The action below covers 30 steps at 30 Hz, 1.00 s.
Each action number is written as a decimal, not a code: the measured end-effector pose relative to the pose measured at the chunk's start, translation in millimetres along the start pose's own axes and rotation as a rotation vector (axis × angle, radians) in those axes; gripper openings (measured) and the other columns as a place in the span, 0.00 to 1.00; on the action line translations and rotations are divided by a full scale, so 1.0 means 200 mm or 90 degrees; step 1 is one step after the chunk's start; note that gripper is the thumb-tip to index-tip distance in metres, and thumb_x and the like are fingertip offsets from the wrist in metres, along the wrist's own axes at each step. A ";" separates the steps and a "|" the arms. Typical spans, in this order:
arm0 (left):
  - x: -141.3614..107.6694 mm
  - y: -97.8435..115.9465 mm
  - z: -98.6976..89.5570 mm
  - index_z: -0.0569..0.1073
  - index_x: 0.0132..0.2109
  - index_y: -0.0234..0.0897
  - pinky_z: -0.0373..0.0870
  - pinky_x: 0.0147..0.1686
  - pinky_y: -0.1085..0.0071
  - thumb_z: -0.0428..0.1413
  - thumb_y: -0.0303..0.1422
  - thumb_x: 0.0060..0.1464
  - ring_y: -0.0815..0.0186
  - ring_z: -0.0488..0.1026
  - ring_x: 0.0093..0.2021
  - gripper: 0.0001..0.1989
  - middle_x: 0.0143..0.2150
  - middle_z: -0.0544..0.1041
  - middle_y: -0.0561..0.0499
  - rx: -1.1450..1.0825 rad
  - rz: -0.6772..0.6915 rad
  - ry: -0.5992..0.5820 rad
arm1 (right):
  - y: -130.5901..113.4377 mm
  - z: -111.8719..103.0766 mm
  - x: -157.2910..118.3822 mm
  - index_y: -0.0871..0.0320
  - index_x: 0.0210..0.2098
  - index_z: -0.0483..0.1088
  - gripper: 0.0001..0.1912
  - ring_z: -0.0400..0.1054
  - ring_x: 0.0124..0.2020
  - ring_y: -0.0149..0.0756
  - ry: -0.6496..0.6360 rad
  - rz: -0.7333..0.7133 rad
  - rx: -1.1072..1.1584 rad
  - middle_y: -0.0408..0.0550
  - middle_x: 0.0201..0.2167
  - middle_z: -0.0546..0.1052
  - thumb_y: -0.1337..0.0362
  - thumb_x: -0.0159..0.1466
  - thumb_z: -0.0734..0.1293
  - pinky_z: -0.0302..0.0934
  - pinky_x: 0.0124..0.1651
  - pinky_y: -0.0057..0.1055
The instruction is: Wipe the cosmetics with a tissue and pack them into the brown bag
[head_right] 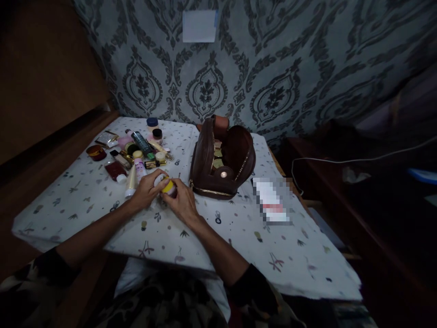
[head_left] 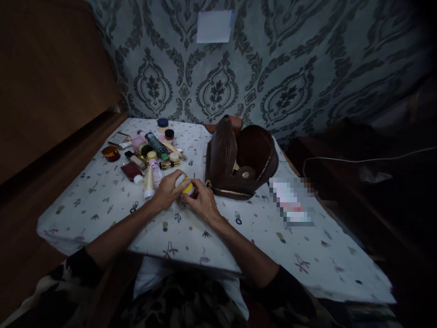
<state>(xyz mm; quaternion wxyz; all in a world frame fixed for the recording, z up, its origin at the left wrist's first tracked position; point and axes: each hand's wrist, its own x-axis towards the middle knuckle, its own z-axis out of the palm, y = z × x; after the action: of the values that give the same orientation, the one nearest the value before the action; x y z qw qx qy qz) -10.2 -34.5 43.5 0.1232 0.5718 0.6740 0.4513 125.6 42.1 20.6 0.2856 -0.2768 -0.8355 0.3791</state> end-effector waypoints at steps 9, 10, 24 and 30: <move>0.00 -0.02 0.01 0.73 0.46 0.34 0.68 0.52 0.63 0.39 0.46 0.67 0.58 0.74 0.49 0.25 0.45 0.78 0.42 -0.012 0.047 -0.038 | 0.04 0.00 0.01 0.60 0.47 0.75 0.20 0.69 0.36 0.39 0.048 -0.049 -0.023 0.50 0.36 0.77 0.63 0.55 0.72 0.65 0.42 0.36; 0.00 -0.02 0.00 0.73 0.44 0.34 0.69 0.49 0.63 0.39 0.46 0.67 0.59 0.74 0.45 0.24 0.43 0.78 0.43 0.004 0.045 -0.051 | 0.04 0.01 0.00 0.59 0.47 0.75 0.20 0.70 0.36 0.40 0.045 -0.059 -0.032 0.49 0.36 0.76 0.64 0.54 0.73 0.66 0.43 0.36; -0.03 -0.02 0.03 0.70 0.52 0.37 0.72 0.45 0.64 0.42 0.40 0.68 0.59 0.77 0.45 0.18 0.49 0.77 0.44 0.243 0.077 -0.054 | 0.05 0.00 -0.02 0.59 0.52 0.72 0.22 0.69 0.42 0.45 0.024 -0.094 -0.147 0.52 0.41 0.72 0.69 0.57 0.69 0.68 0.46 0.40; 0.00 0.01 -0.02 0.68 0.34 0.38 0.67 0.37 0.67 0.38 0.41 0.68 0.63 0.71 0.33 0.21 0.30 0.72 0.50 0.115 0.046 -0.073 | 0.06 0.01 -0.04 0.57 0.56 0.68 0.26 0.69 0.46 0.46 0.011 -0.193 -0.155 0.54 0.44 0.71 0.73 0.58 0.68 0.68 0.48 0.42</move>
<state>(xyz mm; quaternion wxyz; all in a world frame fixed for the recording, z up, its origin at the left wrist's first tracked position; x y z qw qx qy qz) -12.3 -35.9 46.7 0.0933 0.6291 0.6828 0.3596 132.5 41.7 8.4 0.3107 -0.1834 -0.9049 0.2259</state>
